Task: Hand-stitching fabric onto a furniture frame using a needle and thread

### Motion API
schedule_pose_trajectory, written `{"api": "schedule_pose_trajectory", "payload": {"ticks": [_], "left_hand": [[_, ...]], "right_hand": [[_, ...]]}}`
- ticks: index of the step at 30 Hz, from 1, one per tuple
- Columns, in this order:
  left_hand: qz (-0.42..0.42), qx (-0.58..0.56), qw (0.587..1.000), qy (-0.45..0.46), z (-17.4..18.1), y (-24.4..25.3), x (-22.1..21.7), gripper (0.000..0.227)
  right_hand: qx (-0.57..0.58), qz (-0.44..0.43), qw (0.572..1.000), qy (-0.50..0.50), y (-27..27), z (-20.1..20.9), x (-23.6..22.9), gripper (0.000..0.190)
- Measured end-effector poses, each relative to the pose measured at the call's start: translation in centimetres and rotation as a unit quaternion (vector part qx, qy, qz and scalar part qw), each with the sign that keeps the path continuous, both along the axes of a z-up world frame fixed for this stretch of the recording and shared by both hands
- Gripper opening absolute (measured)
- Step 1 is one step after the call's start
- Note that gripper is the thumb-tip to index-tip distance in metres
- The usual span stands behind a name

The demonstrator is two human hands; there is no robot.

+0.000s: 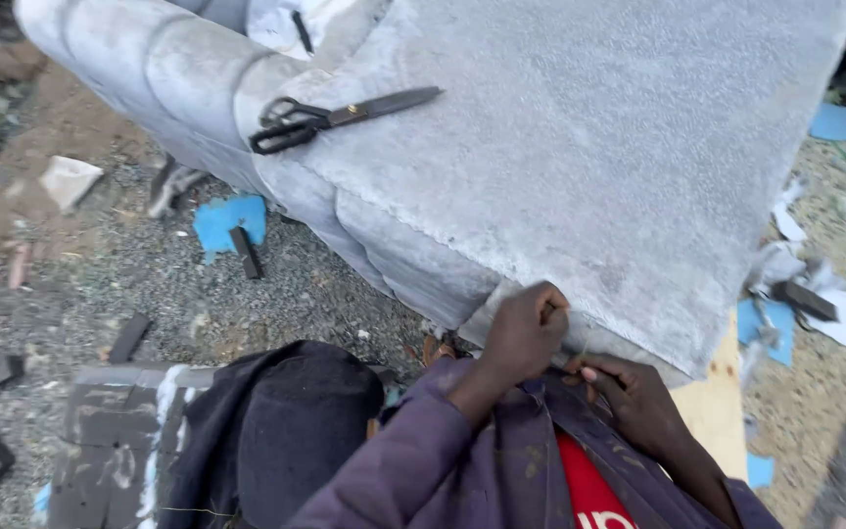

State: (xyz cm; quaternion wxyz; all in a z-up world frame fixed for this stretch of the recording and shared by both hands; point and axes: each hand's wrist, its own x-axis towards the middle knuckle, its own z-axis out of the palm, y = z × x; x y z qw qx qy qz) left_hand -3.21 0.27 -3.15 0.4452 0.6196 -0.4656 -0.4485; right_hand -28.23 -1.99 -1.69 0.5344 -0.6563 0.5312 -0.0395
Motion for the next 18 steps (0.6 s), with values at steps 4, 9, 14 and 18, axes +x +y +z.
{"api": "schedule_pose_trajectory", "payload": {"ticks": [4, 9, 14, 18], "left_hand": [[0.012, -0.011, 1.000, -0.027, 0.1, 0.3, 0.3, 0.008], [-0.025, 0.013, 0.999, -0.022, 1.2, -0.4, 0.6, 0.017], [-0.062, -0.017, 0.996, -0.066, 1.6, -2.0, 0.2, 0.020], [-0.091, -0.053, 0.991, -0.081, 0.3, -2.4, -0.7, 0.024]], "right_hand": [[-0.023, -0.006, 1.000, -0.018, 0.5, -0.3, 0.4, 0.039], [-0.038, -0.035, 0.997, -0.061, 1.2, 0.0, 0.8, 0.036], [-0.036, -0.022, 0.997, -0.057, 0.7, -0.5, 0.5, 0.038], [-0.033, -0.003, 0.999, -0.017, 0.6, -0.7, 0.2, 0.051]]}}
